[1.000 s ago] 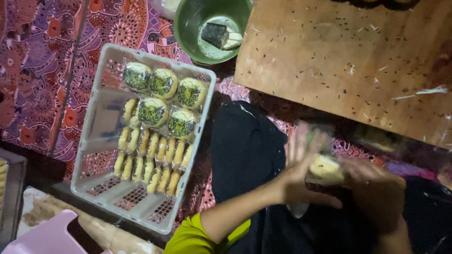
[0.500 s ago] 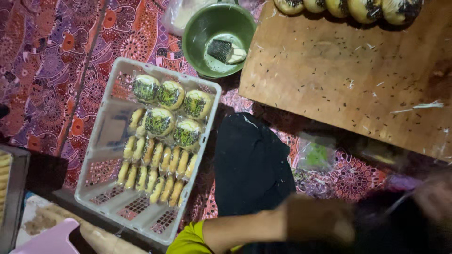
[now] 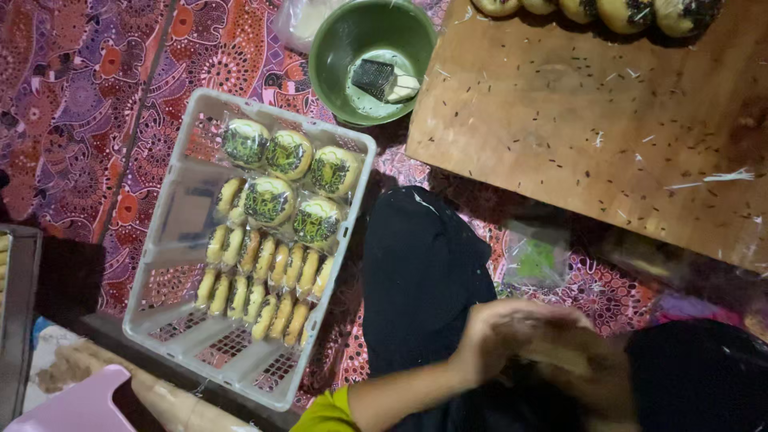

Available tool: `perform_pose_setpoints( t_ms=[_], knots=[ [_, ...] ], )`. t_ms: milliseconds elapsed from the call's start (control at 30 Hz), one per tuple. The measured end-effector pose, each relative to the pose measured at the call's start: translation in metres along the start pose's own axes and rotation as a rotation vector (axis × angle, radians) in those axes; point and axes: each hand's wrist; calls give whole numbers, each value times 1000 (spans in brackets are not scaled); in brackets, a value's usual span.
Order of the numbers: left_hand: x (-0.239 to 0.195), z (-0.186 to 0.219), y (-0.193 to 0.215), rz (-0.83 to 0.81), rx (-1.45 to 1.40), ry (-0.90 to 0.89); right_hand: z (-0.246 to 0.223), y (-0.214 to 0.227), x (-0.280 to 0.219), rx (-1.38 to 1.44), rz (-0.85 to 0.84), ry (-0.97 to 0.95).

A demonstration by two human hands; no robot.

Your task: The person sits on a patterned floor mat and repeatedly picks up doughnuts from a wooden board, places them into clear plastic bags, and arranges the packaged items in a white plastic crate.

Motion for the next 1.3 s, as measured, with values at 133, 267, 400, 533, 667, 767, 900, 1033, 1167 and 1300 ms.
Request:
perform_pose_setpoints(
  t_ms=[133, 267, 400, 533, 667, 767, 900, 1033, 1167, 1300],
  knots=[
    [-18, -1, 21, 317, 298, 119, 30, -42, 14, 632, 300, -286],
    [9, 21, 44, 397, 671, -42, 8, -56, 80, 643, 257, -396],
    [1, 62, 65, 492, 1137, -346, -16, -67, 127, 390, 128, -52],
    [-49, 85, 93, 593, 1331, -228, -13, -95, 130, -37, -27, 96],
    [-101, 61, 115, 783, 1364, -58, 15, -122, 91, -290, 91, 53],
    [-111, 52, 129, 860, 1228, -21, 31, -128, 88, -177, 74, 9],
    [-109, 54, 140, 833, 1133, 123, 45, -120, 101, 115, 13, -233],
    [-113, 65, 144, 806, 961, 172, 49, -117, 98, 275, -11, -287],
    [-95, 73, 135, 746, 852, 365, 38, -107, 96, 256, -45, -366],
    [-75, 65, 120, 657, 846, 482, 33, -94, 89, 359, -29, -448]
  ],
)
Point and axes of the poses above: each hand's wrist, its own x-axis towards the middle knuckle, its own y-axis out of the back of the hand, z = x × y, and after that the axes turned 3 degrees about -x, right-handed
